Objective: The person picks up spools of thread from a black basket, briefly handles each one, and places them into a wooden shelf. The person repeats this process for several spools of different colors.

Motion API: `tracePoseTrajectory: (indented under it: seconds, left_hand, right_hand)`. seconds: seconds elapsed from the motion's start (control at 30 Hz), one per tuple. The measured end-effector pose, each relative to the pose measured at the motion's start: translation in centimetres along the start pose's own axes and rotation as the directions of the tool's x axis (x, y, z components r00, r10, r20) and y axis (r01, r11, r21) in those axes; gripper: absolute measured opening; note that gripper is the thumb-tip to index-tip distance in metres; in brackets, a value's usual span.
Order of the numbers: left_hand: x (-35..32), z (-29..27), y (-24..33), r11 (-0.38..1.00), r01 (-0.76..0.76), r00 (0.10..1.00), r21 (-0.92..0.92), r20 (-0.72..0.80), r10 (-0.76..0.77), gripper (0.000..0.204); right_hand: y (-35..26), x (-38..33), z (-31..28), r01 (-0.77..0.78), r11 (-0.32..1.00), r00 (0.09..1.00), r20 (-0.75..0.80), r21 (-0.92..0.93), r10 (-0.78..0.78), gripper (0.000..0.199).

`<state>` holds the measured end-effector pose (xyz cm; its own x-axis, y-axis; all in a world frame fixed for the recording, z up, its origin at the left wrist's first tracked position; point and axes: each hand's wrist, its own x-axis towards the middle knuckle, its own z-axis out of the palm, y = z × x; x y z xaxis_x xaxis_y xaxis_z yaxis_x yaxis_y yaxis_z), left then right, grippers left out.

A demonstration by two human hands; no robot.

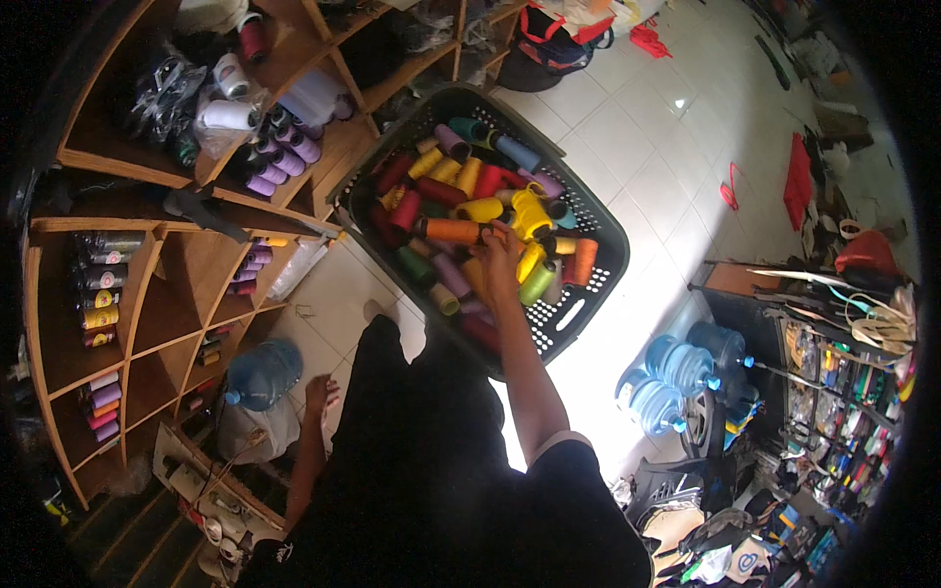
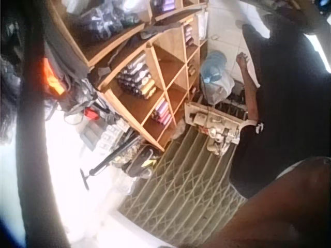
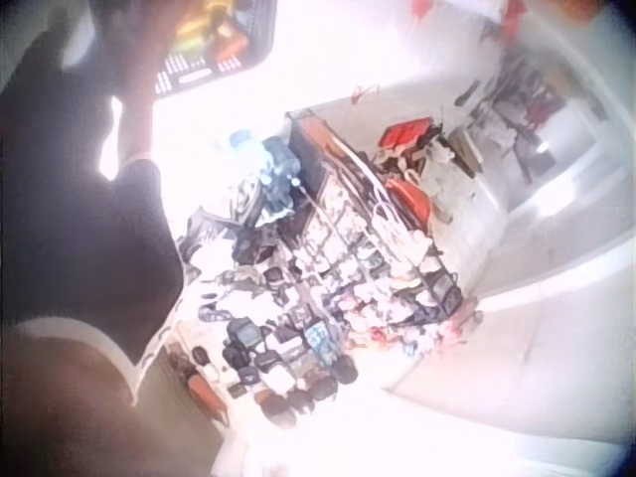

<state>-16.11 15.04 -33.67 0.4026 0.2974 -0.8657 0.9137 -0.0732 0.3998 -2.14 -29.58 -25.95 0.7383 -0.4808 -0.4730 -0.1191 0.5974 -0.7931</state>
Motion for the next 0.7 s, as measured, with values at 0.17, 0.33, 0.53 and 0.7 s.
tracePoseTrajectory:
  seconds: [0.17,0.33,0.53,0.7]
  left_hand:
    - [1.0,3.1,7.0,0.959,-0.275,0.947,0.072,0.193,0.257,0.029]
    - [-11.6,11.6,19.5,0.806,-0.571,0.71,-0.155,0.4,0.58,0.038]
    - [-19.6,20.4,26.4,0.679,-0.187,0.643,-0.71,0.434,0.631,0.028]
    - [-20.2,21.2,27.2,0.681,-0.084,0.698,-0.728,0.445,0.562,0.014]
  right_hand:
    - [-3.7,-3.7,0.2,-0.134,0.981,0.98,0.163,0.137,0.112,0.038]
    - [-4.8,-7.0,1.3,-0.225,0.948,0.951,0.262,0.225,0.164,0.031]
    - [-4.5,-12.0,4.6,0.175,0.965,0.909,0.408,-0.193,-0.083,0.033]
    - [-4.4,-13.2,6.1,0.303,0.941,0.894,0.386,-0.149,-0.227,0.032]
